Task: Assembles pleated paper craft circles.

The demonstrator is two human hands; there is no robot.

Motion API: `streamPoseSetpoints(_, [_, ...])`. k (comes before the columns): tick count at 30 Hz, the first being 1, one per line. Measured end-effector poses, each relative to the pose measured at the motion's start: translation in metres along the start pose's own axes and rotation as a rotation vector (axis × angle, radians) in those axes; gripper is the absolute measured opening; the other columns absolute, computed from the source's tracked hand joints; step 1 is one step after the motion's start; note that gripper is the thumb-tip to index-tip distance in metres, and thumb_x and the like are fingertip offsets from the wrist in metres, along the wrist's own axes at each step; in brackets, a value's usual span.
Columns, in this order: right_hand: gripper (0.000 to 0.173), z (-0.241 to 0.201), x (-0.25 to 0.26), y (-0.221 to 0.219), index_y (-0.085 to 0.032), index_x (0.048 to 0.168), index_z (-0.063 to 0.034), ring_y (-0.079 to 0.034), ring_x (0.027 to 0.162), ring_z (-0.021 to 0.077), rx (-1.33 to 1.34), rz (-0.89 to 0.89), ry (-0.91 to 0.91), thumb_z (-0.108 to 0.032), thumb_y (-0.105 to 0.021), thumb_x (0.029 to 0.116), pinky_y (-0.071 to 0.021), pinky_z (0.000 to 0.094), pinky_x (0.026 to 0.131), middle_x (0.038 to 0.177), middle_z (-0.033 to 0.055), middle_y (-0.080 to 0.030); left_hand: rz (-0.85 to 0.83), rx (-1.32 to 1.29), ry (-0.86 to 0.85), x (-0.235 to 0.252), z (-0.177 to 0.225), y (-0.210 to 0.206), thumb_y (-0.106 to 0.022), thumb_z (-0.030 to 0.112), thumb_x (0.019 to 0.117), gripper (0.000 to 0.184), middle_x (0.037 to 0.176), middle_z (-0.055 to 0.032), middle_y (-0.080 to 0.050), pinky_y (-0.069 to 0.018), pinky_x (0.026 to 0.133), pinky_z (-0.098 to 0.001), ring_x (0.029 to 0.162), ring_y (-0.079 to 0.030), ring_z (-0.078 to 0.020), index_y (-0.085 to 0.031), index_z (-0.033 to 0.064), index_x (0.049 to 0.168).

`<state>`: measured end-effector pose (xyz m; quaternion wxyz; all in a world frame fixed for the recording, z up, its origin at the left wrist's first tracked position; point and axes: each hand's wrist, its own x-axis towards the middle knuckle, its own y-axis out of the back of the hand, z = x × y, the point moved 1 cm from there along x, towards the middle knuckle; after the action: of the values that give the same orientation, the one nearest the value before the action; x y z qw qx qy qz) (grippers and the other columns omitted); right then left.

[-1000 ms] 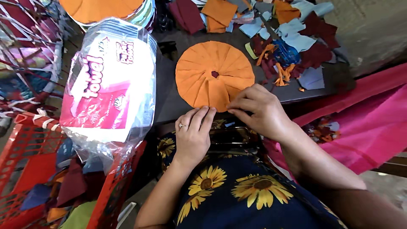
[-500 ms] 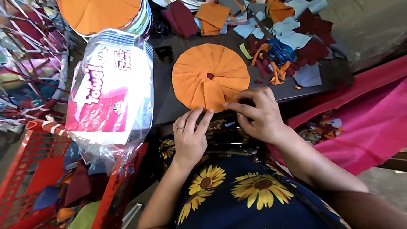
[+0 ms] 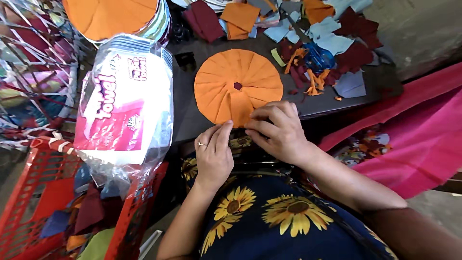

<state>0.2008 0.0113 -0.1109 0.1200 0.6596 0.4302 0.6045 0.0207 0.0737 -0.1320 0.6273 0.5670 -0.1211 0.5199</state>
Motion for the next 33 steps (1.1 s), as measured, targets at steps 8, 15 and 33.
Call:
streamPoseSetpoints(8, [0.012,-0.002,0.002,-0.006,-0.075,0.095,-0.0086,-0.062,0.106,0.0304,-0.008,-0.014,0.023,-0.014,-0.064,0.0969,-0.0443,0.0440,0.090,0.103,0.0103,-0.070,-0.018,0.007,-0.026,0.001,0.000,0.001,-0.052,-0.001,0.0972,0.032,0.115,-0.0067,-0.072,-0.0420,0.100,-0.0343,0.115,-0.061,-0.0215,-0.070,0.0112,0.121])
streamPoseSetpoints(15, [0.011,0.003,0.000,-0.005,-0.074,0.095,-0.0100,-0.061,0.107,0.0301,-0.006,-0.008,0.058,-0.014,-0.064,0.0970,-0.0431,0.0445,0.092,0.103,0.0109,-0.070,-0.061,0.027,-0.042,-0.001,-0.002,0.000,-0.056,0.000,0.0957,0.032,0.119,-0.0057,-0.070,-0.0399,0.101,-0.0363,0.117,-0.059,-0.0223,-0.075,0.0162,0.115])
streamPoseSetpoints(33, [0.017,0.009,-0.006,-0.001,-0.070,0.092,-0.0063,-0.062,0.104,0.0295,0.010,0.104,0.000,-0.004,-0.053,0.0914,-0.0440,0.0423,0.091,0.102,0.0132,-0.071,-0.049,0.005,-0.030,0.000,-0.001,0.001,-0.052,-0.001,0.0964,0.034,0.117,-0.0076,-0.071,-0.0403,0.101,-0.0353,0.116,-0.060,-0.0227,-0.071,0.0121,0.121])
